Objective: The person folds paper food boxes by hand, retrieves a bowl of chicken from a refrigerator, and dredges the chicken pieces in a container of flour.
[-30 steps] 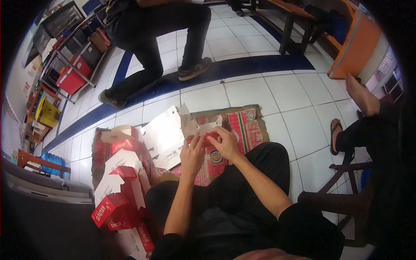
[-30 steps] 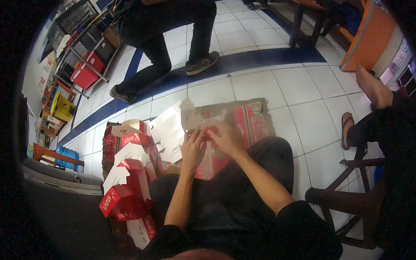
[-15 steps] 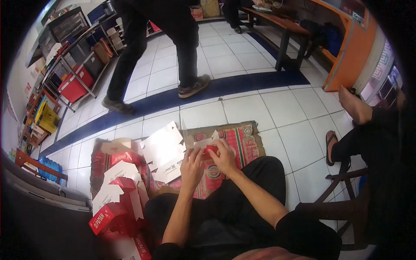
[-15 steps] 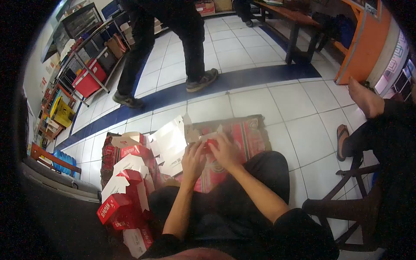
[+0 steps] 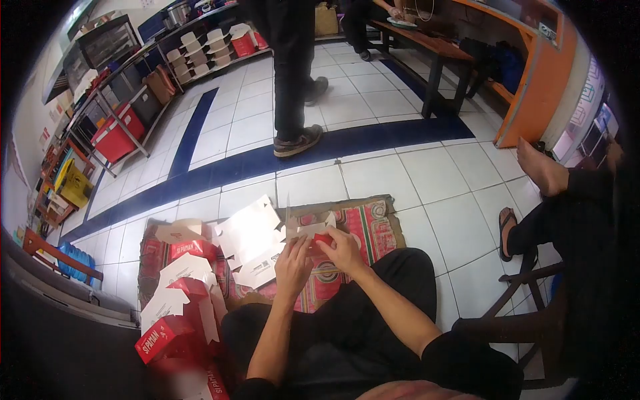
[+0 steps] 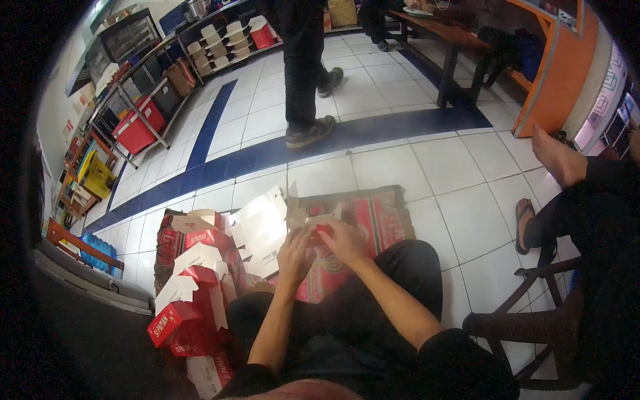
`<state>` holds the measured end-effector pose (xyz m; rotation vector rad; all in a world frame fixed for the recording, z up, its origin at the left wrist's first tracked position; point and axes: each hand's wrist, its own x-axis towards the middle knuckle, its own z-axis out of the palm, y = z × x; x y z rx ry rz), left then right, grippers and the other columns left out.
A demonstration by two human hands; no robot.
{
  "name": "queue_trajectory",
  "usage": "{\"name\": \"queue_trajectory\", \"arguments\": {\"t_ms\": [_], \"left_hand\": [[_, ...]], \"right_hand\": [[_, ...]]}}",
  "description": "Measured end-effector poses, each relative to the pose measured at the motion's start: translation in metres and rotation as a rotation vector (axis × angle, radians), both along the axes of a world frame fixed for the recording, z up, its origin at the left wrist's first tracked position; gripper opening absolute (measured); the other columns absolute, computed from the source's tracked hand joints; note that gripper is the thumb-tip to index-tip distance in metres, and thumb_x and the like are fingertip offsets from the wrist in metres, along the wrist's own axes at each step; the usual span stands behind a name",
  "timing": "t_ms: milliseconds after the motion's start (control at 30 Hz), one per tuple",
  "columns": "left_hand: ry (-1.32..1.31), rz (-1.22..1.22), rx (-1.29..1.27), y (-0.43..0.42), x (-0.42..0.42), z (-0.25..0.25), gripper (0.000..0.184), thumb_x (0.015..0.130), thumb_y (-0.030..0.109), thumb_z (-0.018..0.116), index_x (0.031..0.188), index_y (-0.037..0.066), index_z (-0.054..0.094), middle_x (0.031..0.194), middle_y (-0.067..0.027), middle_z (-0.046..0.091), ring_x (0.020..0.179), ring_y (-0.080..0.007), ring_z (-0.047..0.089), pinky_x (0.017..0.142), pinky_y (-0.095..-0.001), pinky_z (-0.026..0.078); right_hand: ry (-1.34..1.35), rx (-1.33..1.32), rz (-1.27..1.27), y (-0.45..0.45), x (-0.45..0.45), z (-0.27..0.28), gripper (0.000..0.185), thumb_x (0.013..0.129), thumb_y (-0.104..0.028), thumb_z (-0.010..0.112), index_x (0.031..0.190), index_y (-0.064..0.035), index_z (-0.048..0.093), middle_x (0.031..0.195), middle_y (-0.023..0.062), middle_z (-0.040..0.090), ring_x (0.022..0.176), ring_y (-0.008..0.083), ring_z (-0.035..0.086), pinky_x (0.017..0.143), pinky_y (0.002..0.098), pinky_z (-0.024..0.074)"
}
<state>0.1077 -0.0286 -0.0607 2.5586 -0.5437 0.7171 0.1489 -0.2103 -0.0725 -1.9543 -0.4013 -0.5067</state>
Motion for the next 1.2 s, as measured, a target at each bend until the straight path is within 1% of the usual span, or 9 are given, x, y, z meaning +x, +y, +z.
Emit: {"name": "queue_trajectory", "arguments": {"t_ms": [100,200,233,300,433,800,1033,1167,1200], "left_hand": [[0.003,-0.011,-0.019,0.001,0.001,-0.004,0.063,0.073,0.001,0.074,0.135,0.007,0.065,0.136,-0.0114,0.07,0.125,-0.035,0.064,0.101,-0.0452,0.057],[0.005,-0.007,-0.022,0.001,-0.001,-0.004,0.06,0.072,0.001,0.074,0.131,0.008,0.066,0.135,-0.0107,0.07,0.123,-0.0345,0.065,0.098,-0.0452,0.058],[0.004,-0.005,-0.022,0.001,-0.001,-0.005,0.06,0.072,0.001,0.074,0.131,0.008,0.066,0.135,-0.0107,0.07,0.123,-0.0345,0.065,0.098,-0.0452,0.058],[-0.002,-0.016,-0.027,0.002,-0.002,-0.005,0.054,0.071,0.002,0.075,0.124,0.009,0.068,0.135,-0.011,0.07,0.123,-0.0346,0.065,0.097,-0.045,0.058],[0.02,-0.015,-0.029,0.001,-0.004,0.001,0.047,0.071,0.003,0.076,0.117,0.009,0.068,0.135,-0.011,0.07,0.122,-0.0347,0.066,0.096,-0.0455,0.059],[0.017,-0.018,-0.11,0.005,-0.002,0.003,0.048,0.075,0.001,0.073,0.121,0.012,0.066,0.134,-0.0119,0.069,0.12,-0.0346,0.067,0.092,-0.0447,0.059],[0.027,-0.032,-0.082,0.008,0.003,-0.007,0.042,0.082,-0.002,0.067,0.122,0.01,0.068,0.138,-0.0104,0.07,0.132,-0.0333,0.064,0.101,-0.0433,0.057],[-0.087,-0.041,-0.165,0.004,0.007,-0.007,0.055,0.083,0.0,0.076,0.136,0.009,0.064,0.151,-0.0203,0.057,0.141,-0.0444,0.053,0.113,-0.0503,0.05],[-0.044,-0.029,-0.161,0.004,0.002,-0.008,0.055,0.083,0.0,0.076,0.136,0.009,0.064,0.151,-0.0203,0.057,0.141,-0.0444,0.053,0.113,-0.0503,0.05]], "right_hand": [[0.254,-0.133,0.065,-0.006,-0.005,0.009,0.026,0.095,-0.029,0.075,0.117,-0.0153,0.073,0.099,0.0095,0.077,0.089,0.0305,0.073,0.079,0.0436,0.0541],[0.252,-0.172,0.064,-0.007,-0.012,0.017,0.026,0.094,-0.028,0.075,0.117,-0.0167,0.073,0.1,0.0092,0.077,0.094,0.0313,0.074,0.081,0.044,0.0541],[0.251,-0.172,0.066,-0.006,-0.011,0.015,0.026,0.094,-0.028,0.075,0.117,-0.0167,0.073,0.1,0.0092,0.077,0.094,0.0313,0.074,0.081,0.044,0.0541],[-0.039,-0.093,0.075,-0.004,-0.008,0.009,0.032,0.087,-0.026,0.084,0.11,-0.0081,0.07,0.064,0.0051,0.056,0.055,0.0173,0.056,0.054,0.0366,0.0428],[-0.014,-0.055,0.042,-0.002,-0.009,0.002,0.03,0.087,-0.022,0.085,0.11,-0.0077,0.07,0.064,0.0049,0.055,0.054,0.0162,0.054,0.052,0.0354,0.0405],[0.231,0.281,0.216,0.002,0.008,-0.024,0.014,0.096,-0.009,0.079,0.107,-0.0026,0.071,0.08,-0.0028,0.066,0.067,0.0028,0.054,0.057,0.0247,0.0418],[0.19,0.146,0.199,-0.004,0.01,-0.019,0.013,0.097,-0.008,0.077,0.107,-0.0046,0.071,0.088,-0.0007,0.068,0.078,0.0065,0.06,0.07,0.025,0.0501],[0.322,0.467,0.108,0.001,0.024,-0.058,0.025,0.097,-0.018,0.079,0.117,-0.0052,0.072,0.105,0.0076,0.076,0.098,0.0188,0.071,0.089,0.0357,0.0558],[0.463,0.49,0.098,-0.001,0.018,-0.045,0.024,0.097,-0.018,0.079,0.115,-0.0048,0.071,0.104,0.0058,0.076,0.084,0.0141,0.067,0.075,0.0309,0.0533]]}}
